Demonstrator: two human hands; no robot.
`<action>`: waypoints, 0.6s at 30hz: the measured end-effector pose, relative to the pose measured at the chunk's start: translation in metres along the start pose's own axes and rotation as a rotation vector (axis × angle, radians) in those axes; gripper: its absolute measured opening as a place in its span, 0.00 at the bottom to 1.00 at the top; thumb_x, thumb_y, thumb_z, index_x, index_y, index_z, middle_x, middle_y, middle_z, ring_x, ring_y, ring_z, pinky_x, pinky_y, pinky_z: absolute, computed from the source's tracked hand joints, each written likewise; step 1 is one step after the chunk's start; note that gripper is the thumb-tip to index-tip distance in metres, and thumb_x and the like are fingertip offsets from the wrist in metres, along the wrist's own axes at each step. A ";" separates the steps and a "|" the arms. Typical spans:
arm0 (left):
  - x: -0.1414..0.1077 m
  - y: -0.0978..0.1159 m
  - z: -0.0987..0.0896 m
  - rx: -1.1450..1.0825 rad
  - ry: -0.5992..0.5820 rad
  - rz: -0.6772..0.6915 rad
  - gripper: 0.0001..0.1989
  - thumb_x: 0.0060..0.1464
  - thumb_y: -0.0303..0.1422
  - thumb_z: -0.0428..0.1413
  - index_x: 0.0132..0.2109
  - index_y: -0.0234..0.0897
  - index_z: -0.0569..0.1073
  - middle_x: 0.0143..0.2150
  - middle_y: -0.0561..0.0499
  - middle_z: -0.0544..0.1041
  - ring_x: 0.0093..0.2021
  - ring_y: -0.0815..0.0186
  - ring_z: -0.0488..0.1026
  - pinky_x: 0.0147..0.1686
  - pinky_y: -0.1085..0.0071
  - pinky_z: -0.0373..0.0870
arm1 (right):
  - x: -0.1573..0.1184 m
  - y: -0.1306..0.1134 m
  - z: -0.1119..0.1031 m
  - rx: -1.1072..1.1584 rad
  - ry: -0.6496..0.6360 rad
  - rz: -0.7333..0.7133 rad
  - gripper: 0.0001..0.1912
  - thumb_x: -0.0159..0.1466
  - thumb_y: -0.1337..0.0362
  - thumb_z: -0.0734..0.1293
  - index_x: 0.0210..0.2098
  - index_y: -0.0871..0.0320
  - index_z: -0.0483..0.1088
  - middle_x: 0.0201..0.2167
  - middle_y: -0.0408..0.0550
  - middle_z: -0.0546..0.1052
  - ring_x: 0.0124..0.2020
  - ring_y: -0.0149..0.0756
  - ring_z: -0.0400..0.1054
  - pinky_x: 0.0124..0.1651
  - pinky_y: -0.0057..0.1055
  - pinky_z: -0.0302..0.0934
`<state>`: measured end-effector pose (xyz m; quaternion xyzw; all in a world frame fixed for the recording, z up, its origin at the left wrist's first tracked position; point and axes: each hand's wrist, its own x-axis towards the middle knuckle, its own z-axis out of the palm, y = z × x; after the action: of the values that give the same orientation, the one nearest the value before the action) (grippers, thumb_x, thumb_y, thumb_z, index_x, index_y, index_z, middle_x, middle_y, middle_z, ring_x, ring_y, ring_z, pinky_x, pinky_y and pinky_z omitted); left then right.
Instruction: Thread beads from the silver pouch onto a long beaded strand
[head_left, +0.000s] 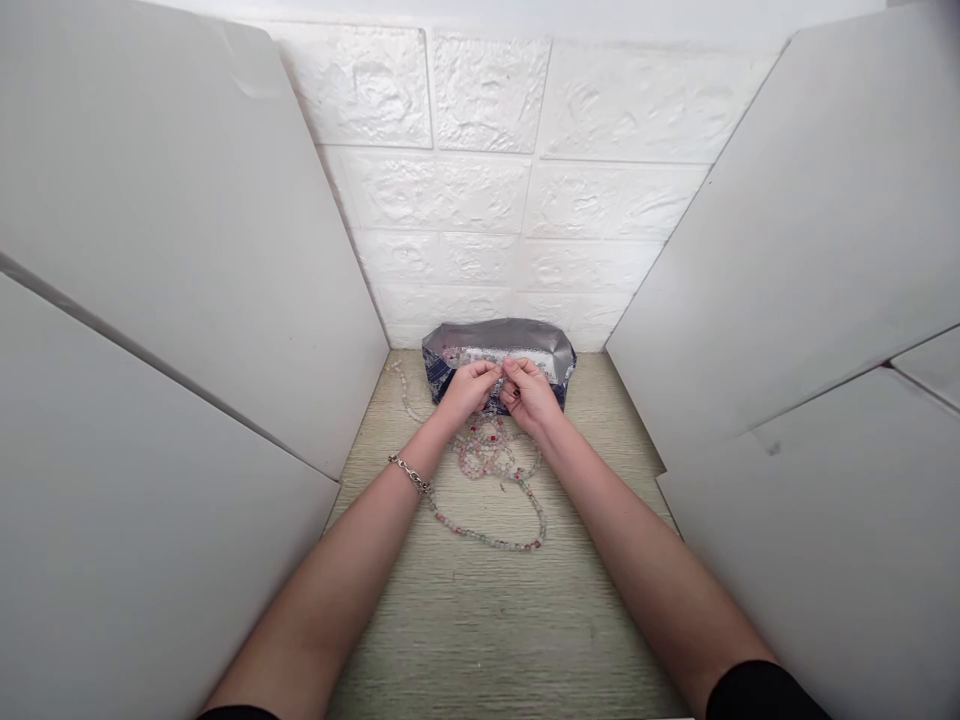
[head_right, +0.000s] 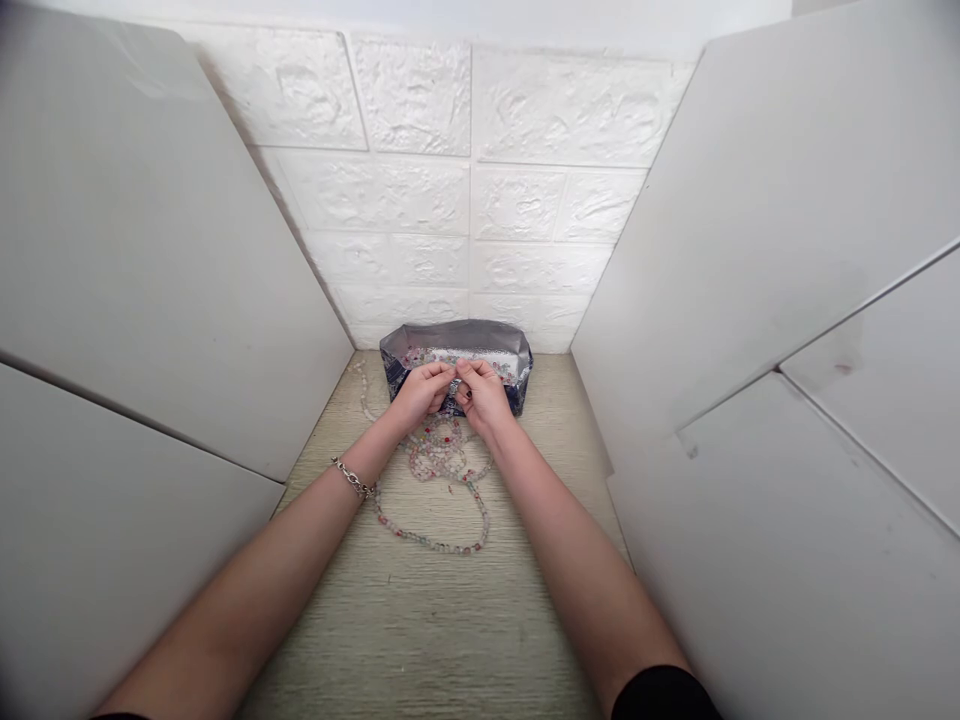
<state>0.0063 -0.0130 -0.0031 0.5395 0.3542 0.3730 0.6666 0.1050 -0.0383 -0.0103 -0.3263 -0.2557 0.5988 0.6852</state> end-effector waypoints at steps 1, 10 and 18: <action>0.000 0.000 0.000 -0.004 -0.004 -0.006 0.11 0.42 0.38 0.54 0.26 0.34 0.63 0.11 0.62 0.53 0.09 0.81 0.45 0.11 0.79 0.37 | 0.001 0.000 0.000 -0.014 -0.001 -0.017 0.12 0.47 0.65 0.67 0.19 0.59 0.57 0.12 0.34 0.60 0.10 0.17 0.47 0.12 0.18 0.41; 0.001 0.001 -0.003 -0.093 0.007 -0.005 0.11 0.42 0.36 0.53 0.27 0.30 0.68 0.22 0.51 0.70 0.09 0.83 0.46 0.11 0.78 0.36 | 0.004 -0.001 -0.003 -0.438 0.062 -0.217 0.07 0.46 0.63 0.67 0.19 0.59 0.65 0.12 0.37 0.64 0.15 0.22 0.54 0.17 0.20 0.47; 0.001 0.001 -0.010 -0.144 -0.057 -0.041 0.15 0.41 0.37 0.55 0.34 0.30 0.69 0.25 0.50 0.72 0.11 0.85 0.44 0.11 0.80 0.35 | 0.001 -0.012 -0.001 -0.757 0.049 -0.324 0.10 0.46 0.60 0.66 0.22 0.62 0.70 0.20 0.43 0.71 0.23 0.29 0.62 0.30 0.27 0.57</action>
<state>-0.0019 -0.0070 -0.0044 0.4930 0.3184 0.3682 0.7211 0.1139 -0.0385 -0.0018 -0.5250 -0.4896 0.3389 0.6081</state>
